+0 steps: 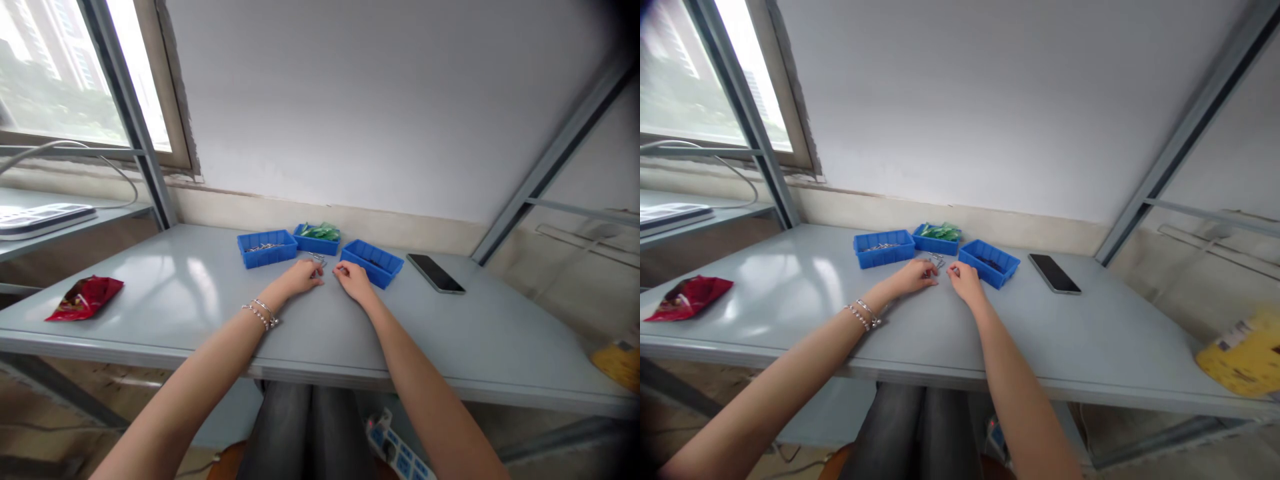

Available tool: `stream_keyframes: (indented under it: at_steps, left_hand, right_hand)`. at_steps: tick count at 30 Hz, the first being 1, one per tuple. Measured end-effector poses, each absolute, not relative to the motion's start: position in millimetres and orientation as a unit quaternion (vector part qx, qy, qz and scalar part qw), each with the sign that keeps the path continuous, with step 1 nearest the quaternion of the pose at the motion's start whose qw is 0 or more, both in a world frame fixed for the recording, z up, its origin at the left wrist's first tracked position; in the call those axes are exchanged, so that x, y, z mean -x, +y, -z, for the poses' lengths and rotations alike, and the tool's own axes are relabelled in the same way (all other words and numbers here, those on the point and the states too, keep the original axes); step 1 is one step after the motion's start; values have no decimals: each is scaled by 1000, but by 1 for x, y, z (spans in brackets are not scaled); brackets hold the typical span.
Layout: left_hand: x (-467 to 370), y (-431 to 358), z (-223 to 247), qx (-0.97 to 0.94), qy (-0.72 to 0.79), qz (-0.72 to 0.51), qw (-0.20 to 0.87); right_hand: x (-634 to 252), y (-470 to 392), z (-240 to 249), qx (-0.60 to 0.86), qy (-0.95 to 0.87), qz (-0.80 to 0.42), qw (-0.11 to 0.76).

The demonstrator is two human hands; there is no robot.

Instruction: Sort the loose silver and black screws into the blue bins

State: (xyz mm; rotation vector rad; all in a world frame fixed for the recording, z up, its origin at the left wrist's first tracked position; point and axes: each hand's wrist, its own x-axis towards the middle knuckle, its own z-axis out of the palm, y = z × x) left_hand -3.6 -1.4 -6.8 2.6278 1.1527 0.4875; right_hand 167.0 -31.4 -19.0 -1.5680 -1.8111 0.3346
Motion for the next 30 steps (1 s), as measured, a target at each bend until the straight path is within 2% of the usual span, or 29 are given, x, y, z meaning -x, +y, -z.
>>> stream_keyframes:
  at_steps: [17, 24, 30]
  left_hand:
    - [9, 7, 10, -889, 426, -143, 89]
    - [3, 2, 5, -885, 404, -212, 90]
    - [0, 0, 7, -887, 380, -245, 97]
  right_hand:
    - [-167, -31, 18, 614, -695, -129, 351]
    - [-167, -29, 20, 591, -697, -150, 378]
    - [-168, -28, 24, 573, -717, -154, 366]
